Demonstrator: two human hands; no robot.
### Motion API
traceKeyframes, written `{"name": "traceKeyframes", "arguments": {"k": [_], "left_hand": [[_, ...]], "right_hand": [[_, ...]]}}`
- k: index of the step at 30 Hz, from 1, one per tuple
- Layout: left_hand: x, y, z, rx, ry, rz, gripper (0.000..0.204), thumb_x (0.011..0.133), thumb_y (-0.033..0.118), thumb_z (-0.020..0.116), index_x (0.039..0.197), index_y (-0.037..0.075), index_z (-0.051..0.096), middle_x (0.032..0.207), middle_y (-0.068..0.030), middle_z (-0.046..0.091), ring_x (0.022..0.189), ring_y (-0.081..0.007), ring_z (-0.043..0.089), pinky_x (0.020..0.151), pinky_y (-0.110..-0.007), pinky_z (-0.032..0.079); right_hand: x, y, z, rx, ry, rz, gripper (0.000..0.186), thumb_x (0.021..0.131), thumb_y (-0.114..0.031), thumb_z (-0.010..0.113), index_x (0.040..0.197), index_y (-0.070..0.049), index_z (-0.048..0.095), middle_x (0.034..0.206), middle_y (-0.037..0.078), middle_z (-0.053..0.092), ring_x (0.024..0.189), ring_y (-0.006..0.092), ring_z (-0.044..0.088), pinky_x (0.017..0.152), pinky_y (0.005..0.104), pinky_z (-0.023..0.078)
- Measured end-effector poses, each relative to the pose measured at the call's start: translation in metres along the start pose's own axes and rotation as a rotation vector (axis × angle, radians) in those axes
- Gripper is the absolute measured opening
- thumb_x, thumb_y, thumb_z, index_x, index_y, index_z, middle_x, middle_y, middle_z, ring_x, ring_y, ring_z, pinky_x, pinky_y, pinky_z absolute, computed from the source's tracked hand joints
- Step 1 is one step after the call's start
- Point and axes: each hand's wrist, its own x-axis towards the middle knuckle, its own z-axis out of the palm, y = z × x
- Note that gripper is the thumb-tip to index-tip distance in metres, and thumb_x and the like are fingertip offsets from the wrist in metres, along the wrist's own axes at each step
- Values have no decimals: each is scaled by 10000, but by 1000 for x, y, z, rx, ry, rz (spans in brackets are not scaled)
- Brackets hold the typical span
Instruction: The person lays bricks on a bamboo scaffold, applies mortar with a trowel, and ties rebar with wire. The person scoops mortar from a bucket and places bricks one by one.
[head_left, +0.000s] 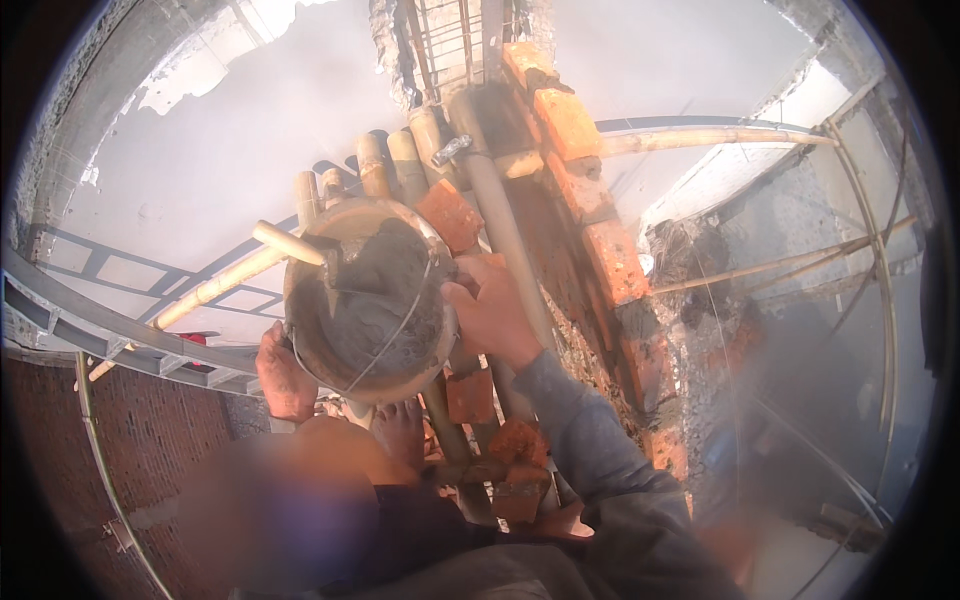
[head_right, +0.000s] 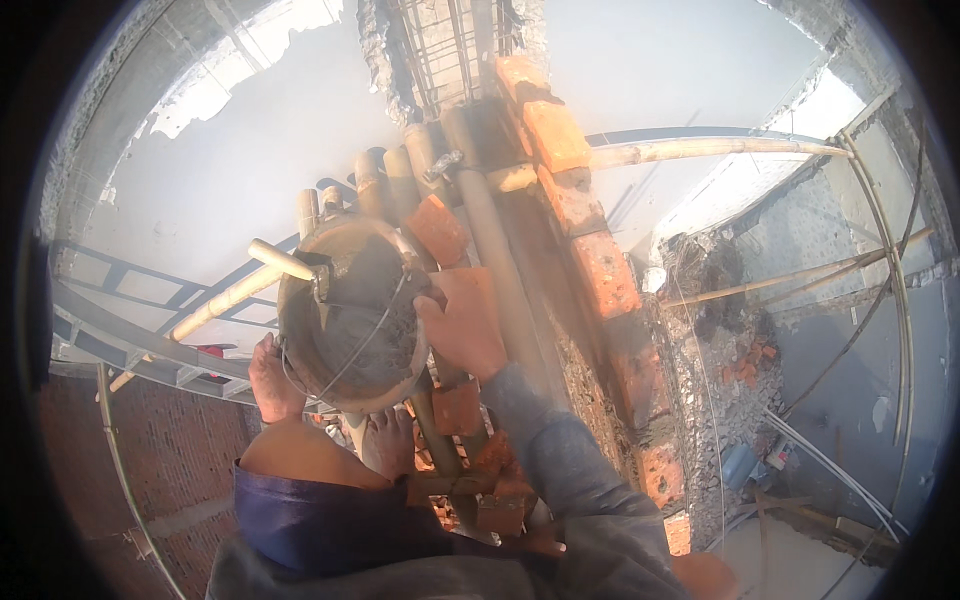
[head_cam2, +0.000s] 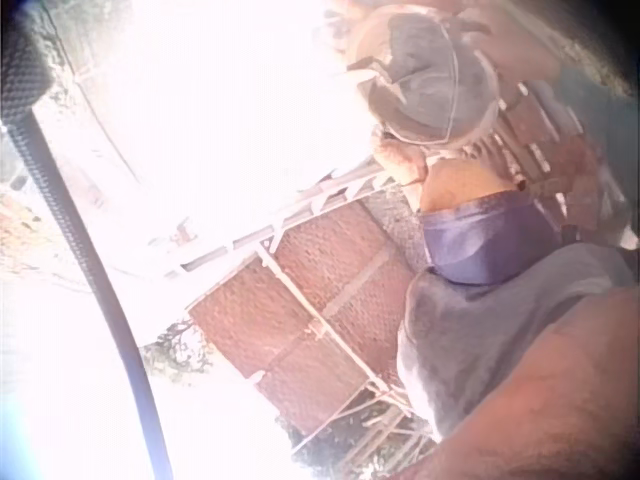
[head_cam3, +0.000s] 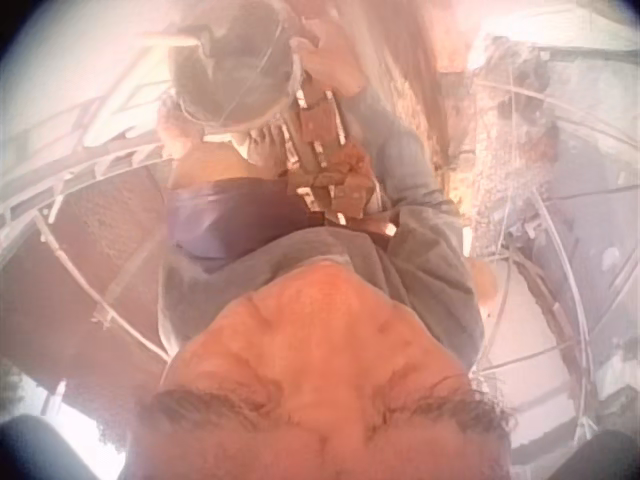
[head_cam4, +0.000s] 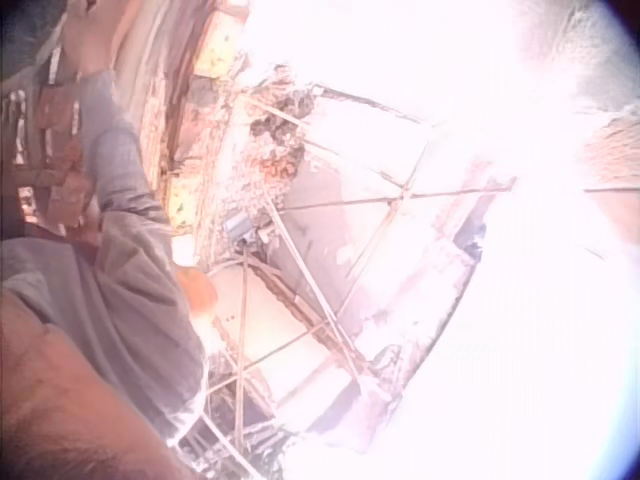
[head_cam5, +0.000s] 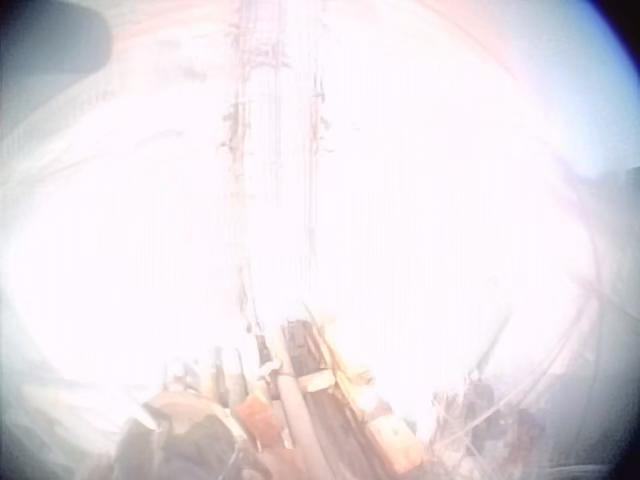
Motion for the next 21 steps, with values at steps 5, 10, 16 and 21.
{"name": "traceKeyframes", "arguments": {"k": [5, 10, 16, 21], "left_hand": [[56, 24, 44, 179, 88, 208, 244, 1026, 106, 597, 1102, -100, 704, 1036, -176, 751, 858, -248, 748, 767, -386, 628], [114, 60, 71, 373, -172, 137, 202, 1018, 71, 671, 1062, -123, 704, 901, -168, 750, 719, -211, 742, 595, -320, 613], [119, 65, 70, 556, -222, 132, 297, 1026, 109, 722, 1207, -126, 704, 1047, -175, 770, 852, -204, 759, 718, -330, 630], [99, 69, 40, 351, -376, 48, 474, 1033, 185, 729, 1405, -95, 635, 1267, -174, 748, 1123, -228, 739, 979, -355, 595]], "right_hand": [[-17, -2, 12, 8, 12, 160, 271, 991, -89, 695, 1197, 86, 706, 1017, 163, 769, 946, 202, 762, 778, 370, 598], [-9, -39, -21, -548, -351, -135, 258, 984, -67, 673, 1182, 97, 698, 884, 172, 763, 745, 215, 764, 684, 359, 592], [72, -122, -11, -885, 50, -497, 475, 986, -125, 694, 1419, 45, 600, 1136, 197, 754, 1019, 334, 748, 893, 419, 593], [168, -122, 92, -1373, -47, -1319, 482, 936, -177, 724, 1410, -108, 667, 1455, 75, 636, 1440, 273, 538, 1185, 442, 464]]}}
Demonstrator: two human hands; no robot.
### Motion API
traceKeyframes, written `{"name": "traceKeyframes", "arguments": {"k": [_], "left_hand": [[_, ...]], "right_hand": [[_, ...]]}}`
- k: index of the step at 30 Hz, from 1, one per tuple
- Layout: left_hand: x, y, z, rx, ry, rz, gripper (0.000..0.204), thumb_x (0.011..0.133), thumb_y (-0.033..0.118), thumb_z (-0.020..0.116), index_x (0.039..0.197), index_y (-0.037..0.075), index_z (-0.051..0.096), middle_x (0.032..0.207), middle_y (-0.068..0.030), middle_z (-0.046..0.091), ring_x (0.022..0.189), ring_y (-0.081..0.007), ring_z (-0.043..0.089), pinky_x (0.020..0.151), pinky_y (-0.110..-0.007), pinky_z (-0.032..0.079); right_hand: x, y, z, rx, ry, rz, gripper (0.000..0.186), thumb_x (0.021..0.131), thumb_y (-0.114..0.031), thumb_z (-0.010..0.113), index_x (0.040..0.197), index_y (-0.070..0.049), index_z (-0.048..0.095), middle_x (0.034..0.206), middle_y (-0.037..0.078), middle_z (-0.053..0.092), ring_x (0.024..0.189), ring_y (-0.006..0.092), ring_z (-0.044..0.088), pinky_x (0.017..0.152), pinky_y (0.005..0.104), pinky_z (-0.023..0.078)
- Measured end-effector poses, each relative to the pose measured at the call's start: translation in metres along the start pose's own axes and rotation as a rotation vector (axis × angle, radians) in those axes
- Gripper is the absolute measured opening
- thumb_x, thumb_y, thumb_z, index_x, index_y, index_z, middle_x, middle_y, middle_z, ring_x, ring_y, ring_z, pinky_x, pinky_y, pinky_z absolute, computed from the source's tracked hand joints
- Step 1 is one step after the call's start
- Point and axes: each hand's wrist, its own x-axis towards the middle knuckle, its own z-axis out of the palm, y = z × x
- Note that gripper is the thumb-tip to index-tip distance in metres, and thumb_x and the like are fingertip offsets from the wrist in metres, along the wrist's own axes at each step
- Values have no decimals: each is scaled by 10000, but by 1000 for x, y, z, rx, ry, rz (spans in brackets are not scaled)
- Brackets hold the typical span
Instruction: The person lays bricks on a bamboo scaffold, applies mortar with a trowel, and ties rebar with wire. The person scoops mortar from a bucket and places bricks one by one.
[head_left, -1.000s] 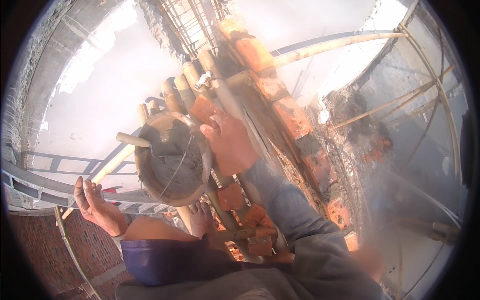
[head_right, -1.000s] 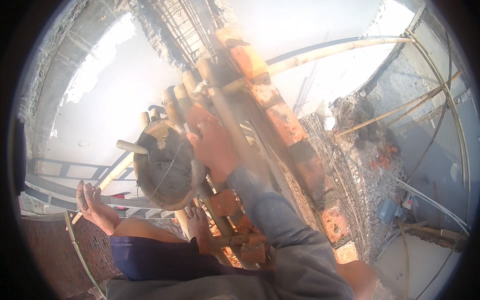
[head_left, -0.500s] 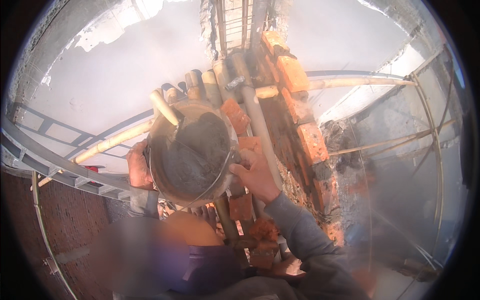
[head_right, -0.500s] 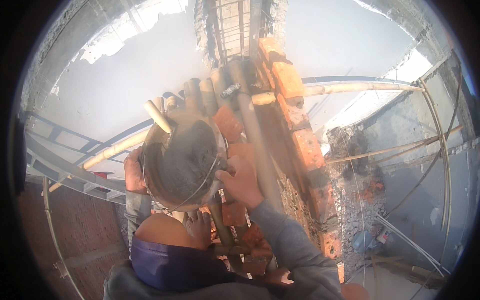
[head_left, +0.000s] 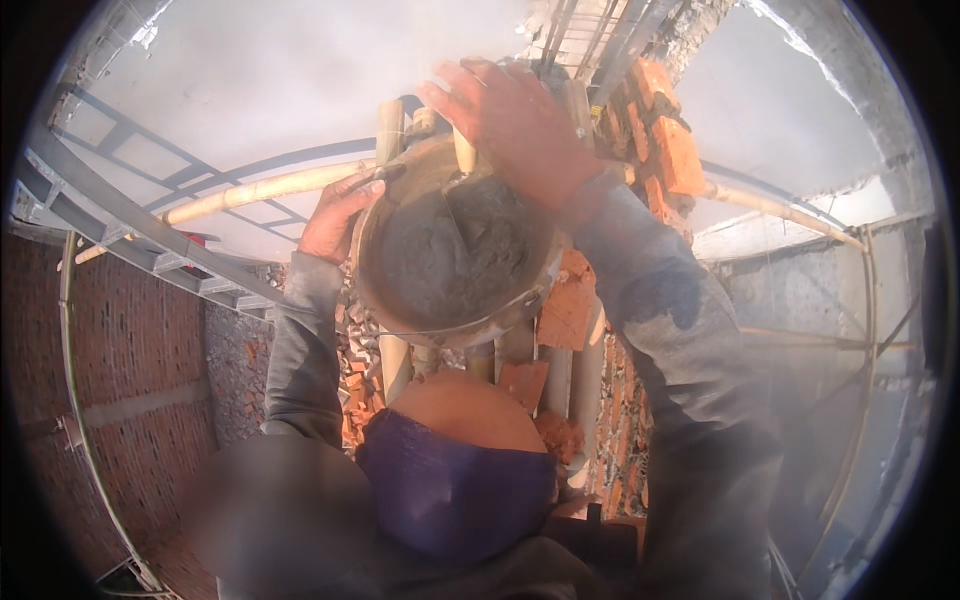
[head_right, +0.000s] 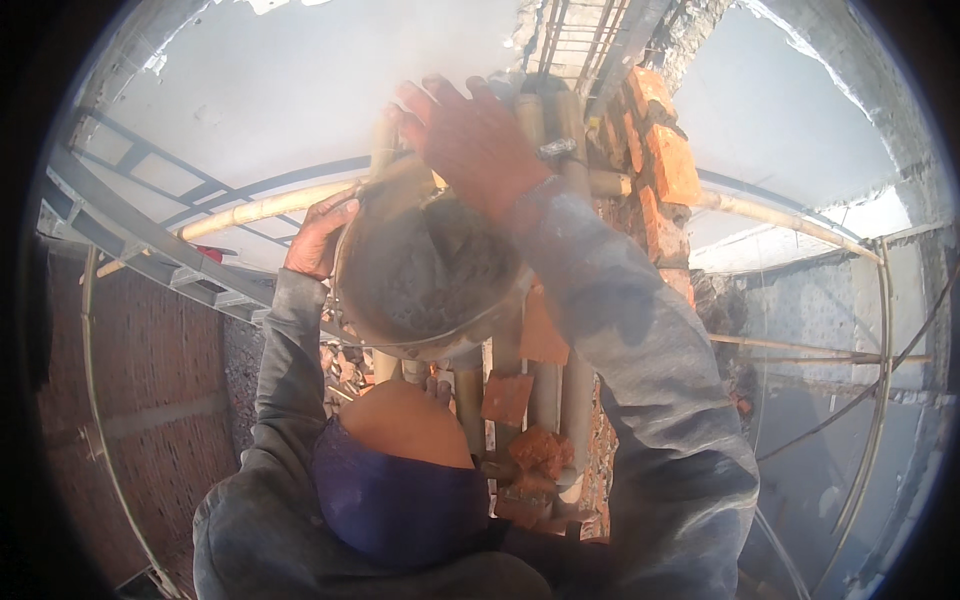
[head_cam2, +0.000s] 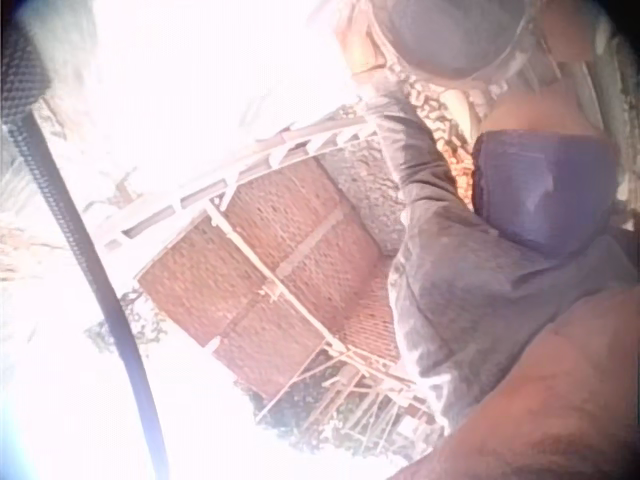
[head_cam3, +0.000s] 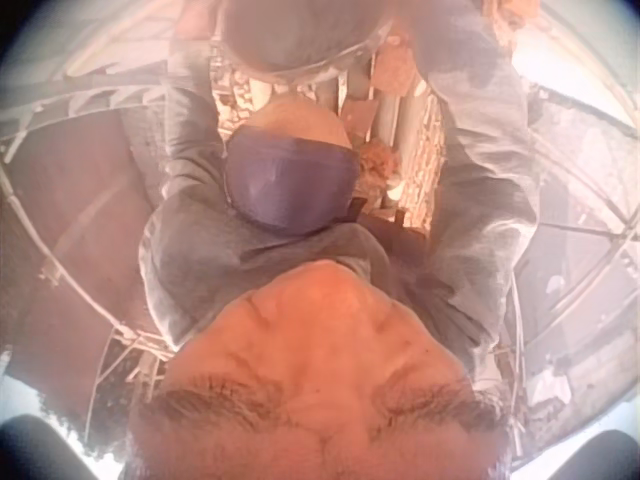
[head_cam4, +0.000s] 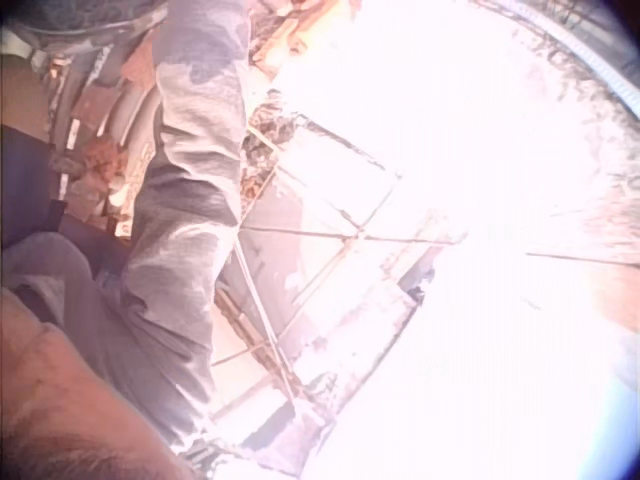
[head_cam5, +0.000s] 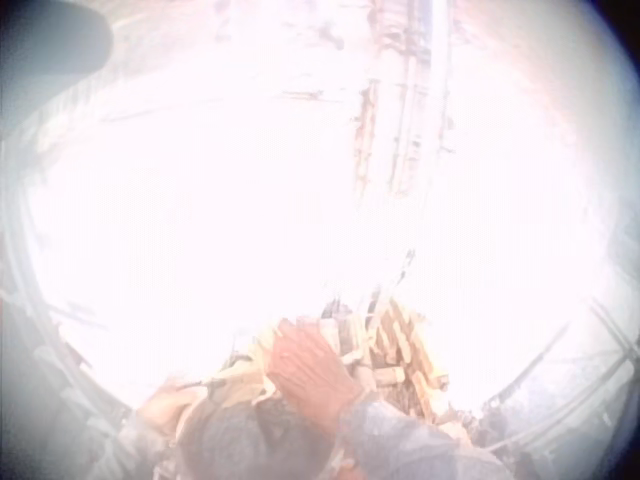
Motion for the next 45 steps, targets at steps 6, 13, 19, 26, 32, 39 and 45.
{"name": "traceKeyframes", "arguments": {"k": [6, 13, 19, 26, 32, 39, 45], "left_hand": [[-31, -45, -2, -253, 141, 86, 631, 1026, 210, 693, 1572, -54, 520, 1478, -176, 666, 1337, -242, 652, 1158, -394, 497], [-30, -23, 36, -165, -45, 165, 741, 889, 54, 779, 1578, -41, 524, 1501, -146, 647, 1346, -211, 629, 1131, -356, 495], [-41, -16, 70, 35, -53, 220, 696, 861, -45, 684, 1546, -48, 559, 1439, -115, 679, 1303, -175, 629, 1115, -323, 478], [-30, -16, 87, 35, 45, 261, 617, 877, -89, 639, 1493, -66, 609, 1376, -115, 714, 1218, -159, 667, 1035, -293, 519], [-27, -14, 85, -65, 64, 194, 602, 885, -72, 645, 1486, -61, 617, 1334, -109, 724, 1135, -143, 689, 973, -283, 548], [-29, -14, 128, 35, -51, 349, 585, 889, -70, 644, 1474, -65, 627, 1351, -115, 721, 1209, -168, 669, 1074, -316, 510], [-36, -20, 111, 3, -31, 311, 575, 889, -83, 648, 1463, -72, 632, 1379, -105, 719, 1251, -160, 654, 1089, -318, 493]], "right_hand": [[-6, -5, 51, -295, -483, -344, 127, 920, -107, 680, 914, -107, 807, 1193, 58, 676, 1148, 237, 666, 1055, 405, 521], [-69, 9, -93, -125, -799, -208, 31, 825, -130, 731, 810, -118, 707, 874, 36, 632, 830, 275, 663, 712, 413, 517], [-63, 54, -159, -77, -771, 229, 185, 780, -81, 764, 961, -95, 729, 874, 70, 680, 805, 298, 709, 725, 438, 572], [-124, -35, -100, 335, -623, 169, 120, 934, -118, 729, 957, -7, 690, 848, 170, 690, 758, 362, 718, 689, 458, 577], [-96, -6, -193, 141, -894, 420, 259, 1004, -273, 712, 871, -55, 751, 825, 147, 726, 717, 347, 738, 654, 453, 584], [-112, -57, -110, 356, -1035, 394, 264, 982, -254, 732, 868, -16, 748, 729, 174, 704, 711, 406, 736, 645, 485, 578], [-123, 11, -170, 260, -809, 474, 185, 972, -191, 707, 995, -9, 736, 750, 181, 711, 736, 417, 727, 665, 512, 571]]}}
